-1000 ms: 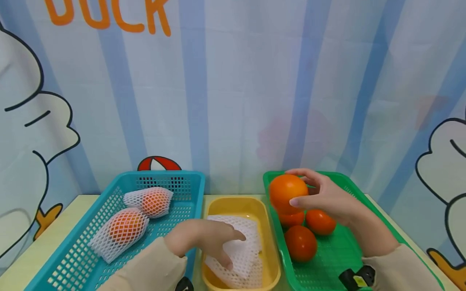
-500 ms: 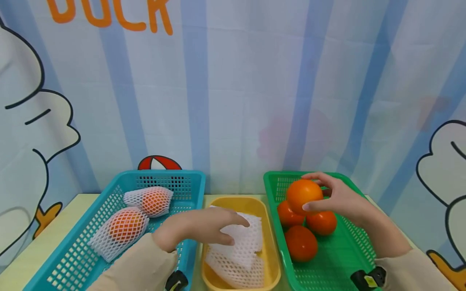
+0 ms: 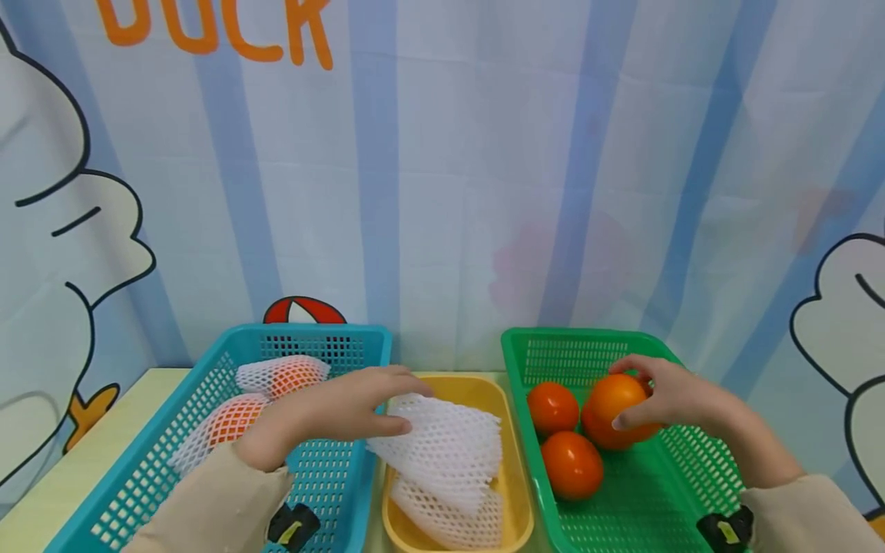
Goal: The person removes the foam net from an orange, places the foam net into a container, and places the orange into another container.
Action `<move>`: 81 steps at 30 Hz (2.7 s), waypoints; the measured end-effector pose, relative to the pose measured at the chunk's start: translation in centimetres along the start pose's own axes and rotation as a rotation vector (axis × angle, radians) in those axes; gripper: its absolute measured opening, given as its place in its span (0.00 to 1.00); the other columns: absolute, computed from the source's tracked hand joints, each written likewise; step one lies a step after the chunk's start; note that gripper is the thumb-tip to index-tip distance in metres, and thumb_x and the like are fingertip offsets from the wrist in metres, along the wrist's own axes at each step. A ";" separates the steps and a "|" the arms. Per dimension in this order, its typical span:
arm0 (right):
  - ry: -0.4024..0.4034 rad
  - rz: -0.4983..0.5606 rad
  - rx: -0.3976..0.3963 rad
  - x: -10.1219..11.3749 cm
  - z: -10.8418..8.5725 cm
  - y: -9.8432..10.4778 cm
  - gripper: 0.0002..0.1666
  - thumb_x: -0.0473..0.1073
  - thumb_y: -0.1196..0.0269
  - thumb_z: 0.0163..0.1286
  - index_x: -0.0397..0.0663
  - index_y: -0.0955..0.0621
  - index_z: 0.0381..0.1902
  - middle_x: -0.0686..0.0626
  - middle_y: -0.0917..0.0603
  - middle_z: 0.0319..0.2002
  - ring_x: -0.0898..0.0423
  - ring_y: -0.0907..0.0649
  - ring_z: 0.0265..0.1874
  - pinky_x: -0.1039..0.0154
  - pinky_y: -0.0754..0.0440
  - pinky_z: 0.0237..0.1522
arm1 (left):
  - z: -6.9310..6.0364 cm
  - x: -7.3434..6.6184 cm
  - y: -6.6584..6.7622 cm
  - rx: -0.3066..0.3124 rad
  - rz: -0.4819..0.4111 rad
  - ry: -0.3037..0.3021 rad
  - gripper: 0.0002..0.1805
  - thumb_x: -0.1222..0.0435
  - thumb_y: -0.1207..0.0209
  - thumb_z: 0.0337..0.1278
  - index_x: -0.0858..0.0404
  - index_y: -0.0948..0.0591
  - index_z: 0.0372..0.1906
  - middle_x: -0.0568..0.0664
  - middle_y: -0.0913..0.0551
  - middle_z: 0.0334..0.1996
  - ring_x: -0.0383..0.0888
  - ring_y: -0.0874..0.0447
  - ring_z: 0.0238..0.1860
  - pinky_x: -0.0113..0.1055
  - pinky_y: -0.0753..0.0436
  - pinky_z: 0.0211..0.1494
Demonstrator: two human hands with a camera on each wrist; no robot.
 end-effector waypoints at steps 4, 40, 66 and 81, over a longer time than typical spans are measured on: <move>-0.082 -0.004 0.055 -1.7 -0.2 0.1 0.38 0.39 0.33 0.54 0.34 0.36 0.60 0.38 0.26 0.42 0.50 0.23 0.33 0.55 0.22 0.31 | -0.7 0.9 0.5 -0.047 0.013 0.006 0.22 0.62 0.44 0.63 0.58 0.28 0.61 0.51 0.31 0.61 0.51 0.34 0.62 0.48 0.30 0.59; -0.346 -0.044 0.211 -9.0 0.9 -2.4 0.34 0.38 0.32 0.54 0.35 0.33 0.56 0.33 0.32 0.51 0.39 0.25 0.45 0.42 0.22 0.37 | -4.5 8.6 1.6 -0.153 0.058 0.100 0.25 0.60 0.41 0.59 0.66 0.28 0.59 0.56 0.26 0.57 0.56 0.30 0.58 0.52 0.27 0.54; -0.289 -0.077 0.185 -8.7 0.6 -1.4 0.34 0.42 0.31 0.56 0.33 0.34 0.55 0.37 0.29 0.44 0.45 0.24 0.41 0.46 0.21 0.35 | -8.4 13.9 4.6 -0.355 0.181 0.238 0.28 0.63 0.39 0.53 0.69 0.29 0.59 0.72 0.36 0.58 0.70 0.37 0.57 0.62 0.30 0.49; -0.224 -0.042 0.163 -7.5 -0.9 1.1 0.36 0.44 0.35 0.60 0.31 0.36 0.60 0.32 0.30 0.48 0.44 0.24 0.40 0.51 0.21 0.32 | -10.2 17.6 4.3 -0.337 0.163 0.421 0.35 0.57 0.37 0.54 0.76 0.34 0.59 0.77 0.35 0.56 0.72 0.35 0.55 0.63 0.29 0.47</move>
Point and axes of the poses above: each hand's wrist, its own z-axis towards the middle knuckle, its own y-axis out of the back of the hand, x = y × z, the point moved 10 cm from there along z, towards the middle knuckle
